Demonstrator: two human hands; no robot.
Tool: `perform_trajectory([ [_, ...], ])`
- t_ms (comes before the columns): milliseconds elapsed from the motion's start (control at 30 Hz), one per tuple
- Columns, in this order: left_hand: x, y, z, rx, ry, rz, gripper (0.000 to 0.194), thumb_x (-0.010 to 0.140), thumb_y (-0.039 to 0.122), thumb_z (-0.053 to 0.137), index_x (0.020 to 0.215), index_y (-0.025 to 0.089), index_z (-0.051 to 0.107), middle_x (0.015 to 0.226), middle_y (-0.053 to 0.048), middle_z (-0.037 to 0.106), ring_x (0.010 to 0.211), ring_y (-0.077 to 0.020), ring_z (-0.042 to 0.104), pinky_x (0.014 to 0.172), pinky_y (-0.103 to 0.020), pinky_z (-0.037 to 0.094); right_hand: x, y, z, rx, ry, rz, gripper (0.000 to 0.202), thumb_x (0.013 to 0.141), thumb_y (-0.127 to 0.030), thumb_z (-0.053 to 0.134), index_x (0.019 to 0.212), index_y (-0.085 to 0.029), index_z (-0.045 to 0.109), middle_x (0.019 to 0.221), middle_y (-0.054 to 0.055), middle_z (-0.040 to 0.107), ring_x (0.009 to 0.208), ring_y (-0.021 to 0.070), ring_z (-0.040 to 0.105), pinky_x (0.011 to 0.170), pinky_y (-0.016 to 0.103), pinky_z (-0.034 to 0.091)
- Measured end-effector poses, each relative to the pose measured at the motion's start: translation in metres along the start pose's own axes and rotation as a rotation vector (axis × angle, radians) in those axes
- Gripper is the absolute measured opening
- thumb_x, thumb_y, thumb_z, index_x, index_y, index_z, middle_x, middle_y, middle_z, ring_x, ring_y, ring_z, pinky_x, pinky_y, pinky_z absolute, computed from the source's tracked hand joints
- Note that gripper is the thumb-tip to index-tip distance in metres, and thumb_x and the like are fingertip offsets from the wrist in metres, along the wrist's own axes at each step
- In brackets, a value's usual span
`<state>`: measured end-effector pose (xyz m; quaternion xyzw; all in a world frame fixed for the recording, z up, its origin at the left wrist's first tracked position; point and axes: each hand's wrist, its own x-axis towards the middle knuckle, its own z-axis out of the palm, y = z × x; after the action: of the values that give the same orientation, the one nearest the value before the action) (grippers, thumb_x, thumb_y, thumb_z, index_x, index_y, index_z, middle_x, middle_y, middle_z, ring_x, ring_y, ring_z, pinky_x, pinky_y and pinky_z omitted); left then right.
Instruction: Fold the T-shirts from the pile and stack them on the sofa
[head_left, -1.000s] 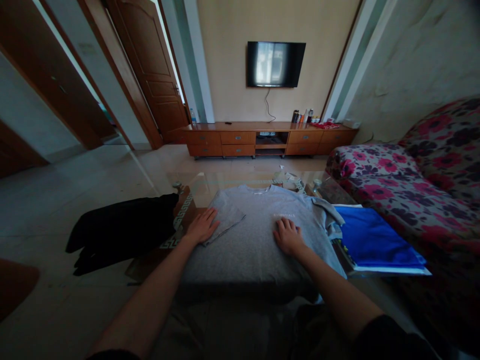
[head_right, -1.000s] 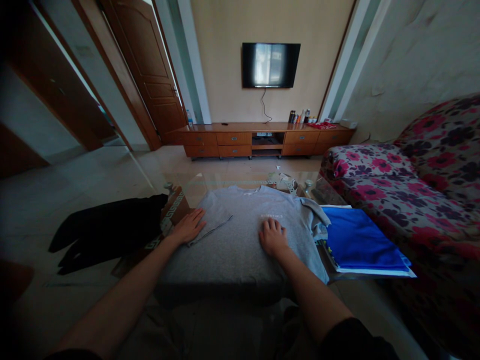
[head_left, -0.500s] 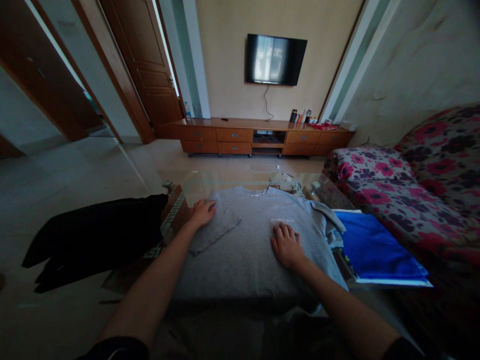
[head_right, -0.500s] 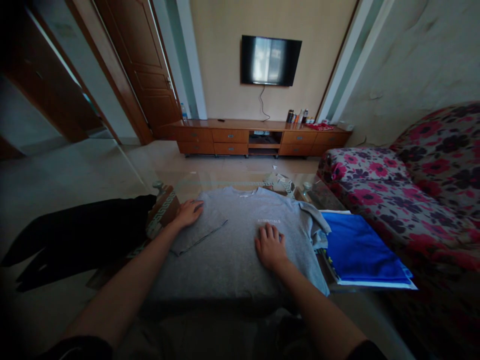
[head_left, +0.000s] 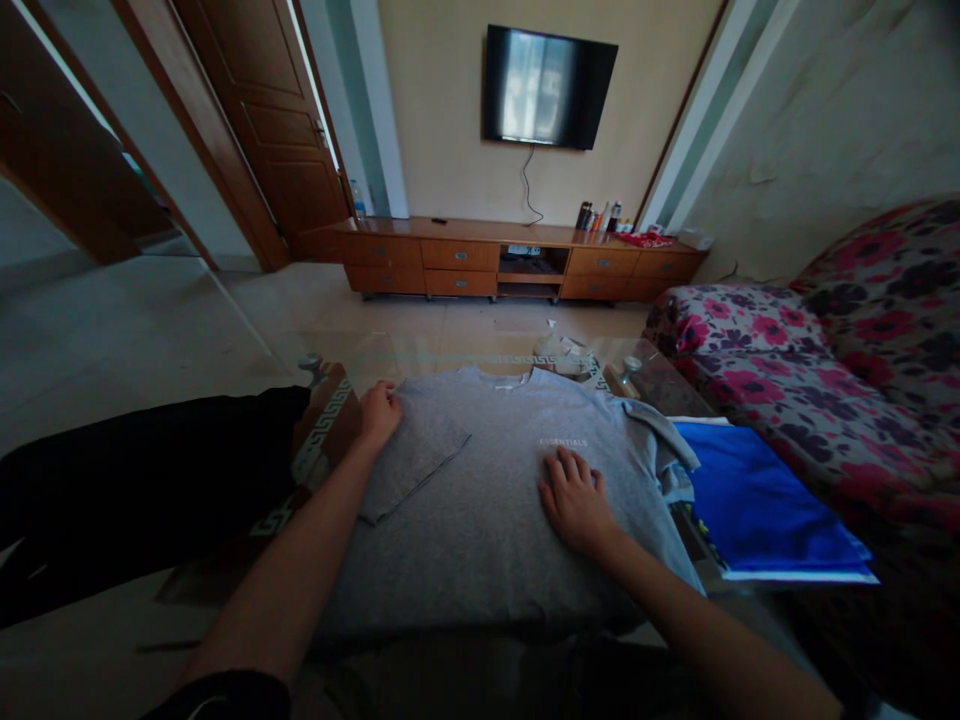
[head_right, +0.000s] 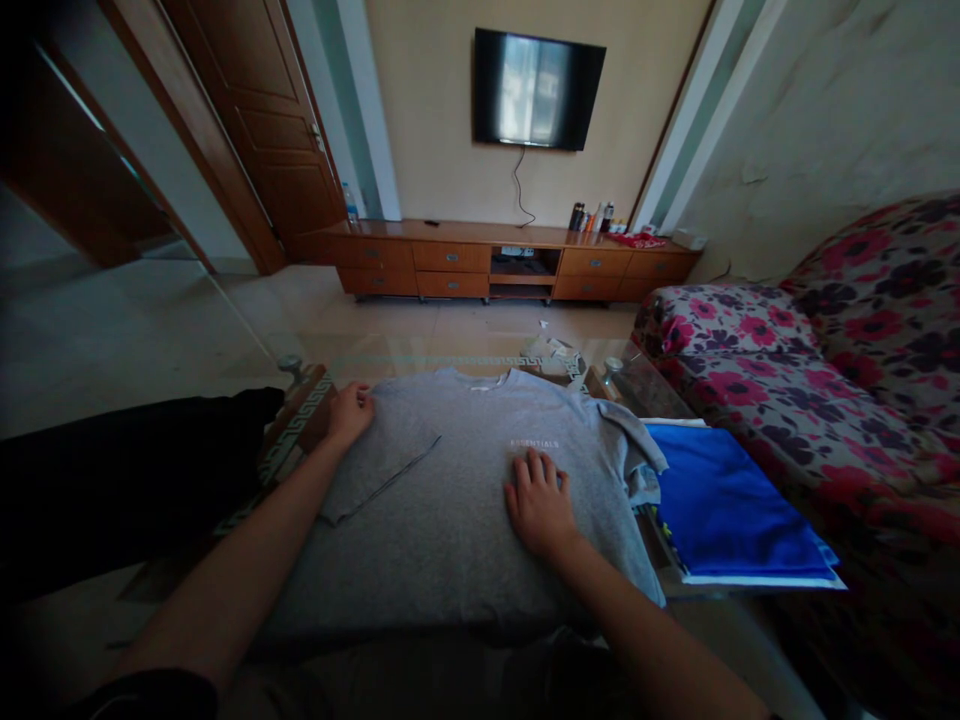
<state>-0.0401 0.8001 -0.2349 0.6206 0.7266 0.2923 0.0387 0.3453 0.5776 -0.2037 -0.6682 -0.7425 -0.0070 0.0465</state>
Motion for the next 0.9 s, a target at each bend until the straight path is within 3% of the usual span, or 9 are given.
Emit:
perform_trajectory([
  [133, 0.01, 0.003, 0.011, -0.014, -0.004, -0.01, 0.036, 0.088, 0.039, 0.063, 0.117, 0.017, 0.068, 0.106, -0.012, 0.074, 0.098, -0.0244, 0.068, 0.088, -0.033, 0.049, 0.001, 0.0, 0.001, -0.001, 0.006, -0.001, 0.055, 0.105, -0.047, 0.031, 0.148, -0.019, 0.048, 0.16, 0.015, 0.038, 0.144, 0.035, 0.032, 0.111, 0.053, 0.029],
  [233, 0.018, 0.001, 0.018, -0.032, -0.033, -0.023, 0.027, 0.091, 0.041, 0.059, 0.103, 0.02, 0.072, 0.099, -0.01, 0.075, 0.092, -0.0237, 0.069, 0.082, -0.032, 0.049, 0.002, 0.0, 0.0, 0.005, -0.019, 0.005, 0.056, 0.104, -0.047, 0.031, 0.149, -0.019, 0.047, 0.161, 0.015, 0.037, 0.145, 0.0349, 0.031, 0.112, 0.054, 0.028],
  [333, 0.024, -0.005, 0.021, -0.026, 0.011, -0.072, 0.029, 0.094, 0.04, 0.052, 0.098, 0.019, 0.073, 0.097, -0.012, 0.075, 0.09, -0.0256, 0.069, 0.08, -0.033, 0.048, 0.003, 0.0, -0.002, 0.006, -0.033, 0.01, 0.056, 0.104, -0.048, 0.031, 0.15, -0.019, 0.047, 0.162, 0.016, 0.036, 0.146, 0.035, 0.03, 0.112, 0.055, 0.028],
  [500, 0.02, -0.008, 0.019, 0.033, 0.09, -0.116, 0.031, 0.096, 0.037, 0.048, 0.103, 0.017, 0.071, 0.099, -0.015, 0.073, 0.096, -0.0288, 0.067, 0.086, -0.039, 0.049, 0.005, -0.001, -0.001, 0.01, -0.037, 0.011, 0.056, 0.104, -0.048, 0.03, 0.149, -0.019, 0.047, 0.162, 0.015, 0.035, 0.146, 0.035, 0.03, 0.113, 0.055, 0.027],
  [633, 0.014, 0.0, 0.008, 0.122, 0.222, 0.04, 0.034, 0.093, 0.035, 0.055, 0.12, 0.016, 0.064, 0.121, -0.016, 0.064, 0.115, -0.0301, 0.059, 0.099, -0.042, 0.045, 0.006, -0.002, 0.0, 0.003, -0.032, 0.015, 0.055, 0.104, -0.047, 0.031, 0.15, -0.019, 0.047, 0.162, 0.015, 0.036, 0.146, 0.0353, 0.03, 0.113, 0.055, 0.026],
  [700, 0.015, 0.004, 0.002, 0.165, 0.156, 0.189, 0.03, 0.095, 0.036, 0.051, 0.116, 0.019, 0.066, 0.123, -0.015, 0.062, 0.12, -0.0302, 0.056, 0.104, -0.042, 0.042, 0.007, -0.003, -0.001, 0.002, -0.032, 0.015, 0.055, 0.104, -0.047, 0.031, 0.149, -0.019, 0.047, 0.161, 0.015, 0.037, 0.146, 0.0355, 0.03, 0.113, 0.055, 0.027],
  [800, 0.019, 0.001, -0.004, 0.179, -0.054, 0.334, 0.033, 0.097, 0.041, 0.047, 0.11, 0.02, 0.069, 0.121, -0.014, 0.064, 0.119, -0.0299, 0.057, 0.106, -0.041, 0.041, 0.007, -0.003, -0.002, 0.001, -0.029, 0.011, 0.055, 0.104, -0.047, 0.031, 0.148, -0.019, 0.049, 0.161, 0.015, 0.037, 0.145, 0.0358, 0.031, 0.112, 0.055, 0.028],
  [900, 0.016, -0.011, -0.002, 0.171, -0.211, 0.363, 0.049, 0.097, 0.051, 0.046, 0.131, 0.021, 0.062, 0.141, -0.014, 0.058, 0.129, -0.0303, 0.054, 0.111, -0.041, 0.038, 0.006, -0.002, -0.002, 0.001, -0.027, 0.011, 0.056, 0.104, -0.048, 0.031, 0.148, -0.019, 0.049, 0.161, 0.015, 0.037, 0.145, 0.0359, 0.031, 0.112, 0.055, 0.028],
])
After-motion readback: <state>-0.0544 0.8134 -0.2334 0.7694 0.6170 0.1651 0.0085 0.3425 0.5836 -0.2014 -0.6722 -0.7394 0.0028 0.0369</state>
